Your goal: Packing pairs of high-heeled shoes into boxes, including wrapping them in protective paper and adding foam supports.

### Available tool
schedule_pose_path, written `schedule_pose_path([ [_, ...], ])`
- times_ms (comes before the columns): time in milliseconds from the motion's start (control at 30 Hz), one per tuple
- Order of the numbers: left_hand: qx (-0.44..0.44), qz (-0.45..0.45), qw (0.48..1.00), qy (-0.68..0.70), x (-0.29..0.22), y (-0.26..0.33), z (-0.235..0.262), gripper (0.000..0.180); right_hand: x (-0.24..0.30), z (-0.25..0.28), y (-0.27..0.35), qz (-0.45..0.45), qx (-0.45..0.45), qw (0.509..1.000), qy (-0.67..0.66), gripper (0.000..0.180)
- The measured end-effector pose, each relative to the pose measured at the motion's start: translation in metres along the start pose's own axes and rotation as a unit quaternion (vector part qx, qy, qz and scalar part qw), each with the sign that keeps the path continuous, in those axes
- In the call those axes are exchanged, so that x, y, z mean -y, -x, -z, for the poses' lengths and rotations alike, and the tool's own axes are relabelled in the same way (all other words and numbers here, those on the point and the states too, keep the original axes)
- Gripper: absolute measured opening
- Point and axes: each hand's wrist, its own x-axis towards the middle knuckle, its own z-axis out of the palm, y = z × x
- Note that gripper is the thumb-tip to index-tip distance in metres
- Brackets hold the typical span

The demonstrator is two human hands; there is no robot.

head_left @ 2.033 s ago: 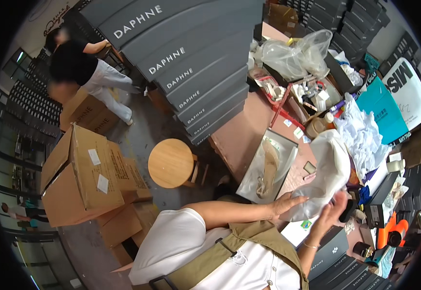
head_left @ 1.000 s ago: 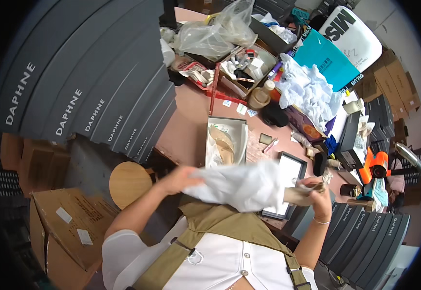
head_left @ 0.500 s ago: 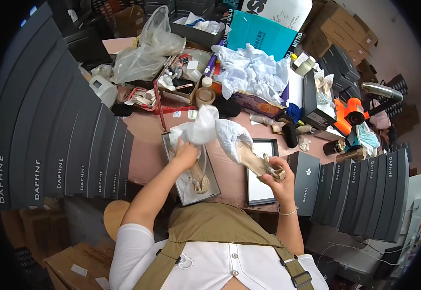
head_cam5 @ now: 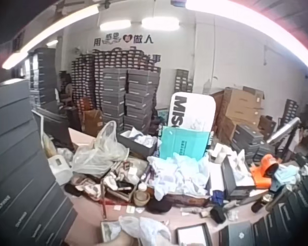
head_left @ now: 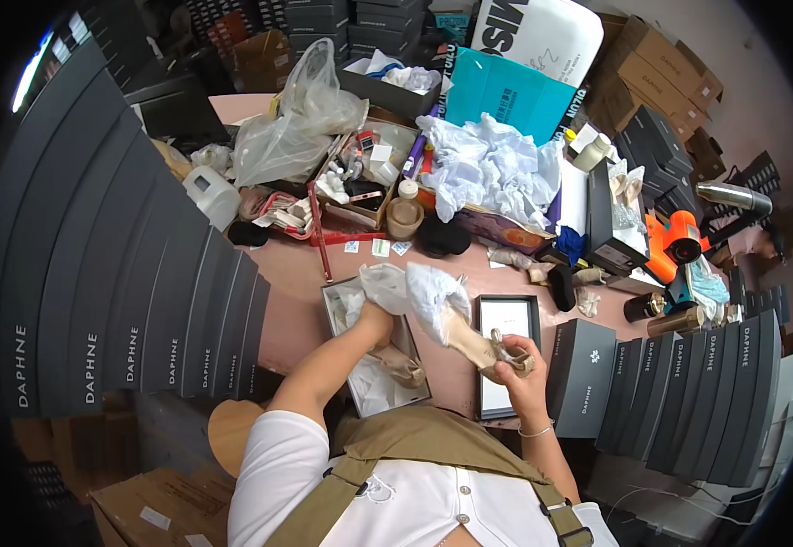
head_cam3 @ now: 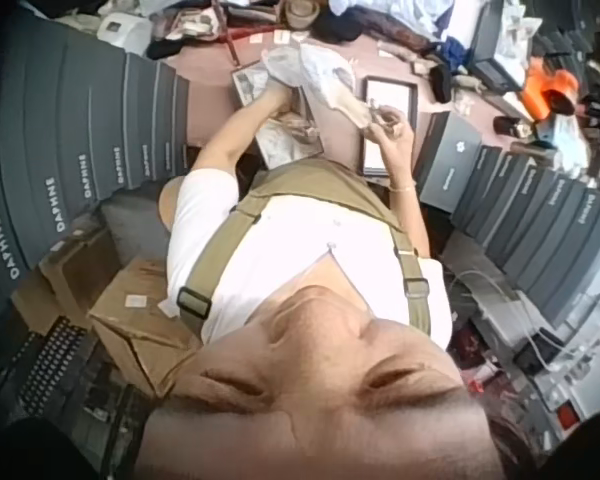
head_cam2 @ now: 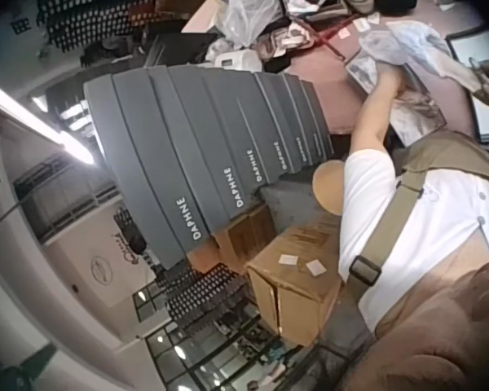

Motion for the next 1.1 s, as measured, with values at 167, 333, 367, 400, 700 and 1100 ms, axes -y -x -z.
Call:
schedule_pose_path([
  [167,-0.012,-0.071,0.967,0.245,0.027,0.059,0.029,0.067,-0.015,-0.014,-0.015,0.098,0.023,0.994,0.043,0.057],
  [333,-0.101,-0.034,0.177,0.978,-0.032,0.096,0.053,0.072,-0.035,-0.043,0.016,0.094,0.049,0.993,0.055,0.062],
  [367,-0.047,-0.037,-0.017,0.998,-0.048,0.106,0.063,0.073,-0.032,-0.045,0.018,0.101,0.155,0.978,0.097,0.062],
  [400,-0.062,-0.024,-0.040,0.997,-0.062,0.102,0.049,0.072,-0.026,-0.045,0.019,0.106,0.255,0.951,0.141,0.065],
  [700,-0.011,0.033,0.040,0.999,-0.088,0.128,0.067,0.035,-0.041,-0.071,-0.061,0.300,0.200,0.732,0.579,0.013],
  [1100,0.072,0.045,0.115,0.990,-0.089,0.104,0.023,0.056,-0.021,0.005,-0.049,-0.122,0.155,0.969,-0.146,0.023],
])
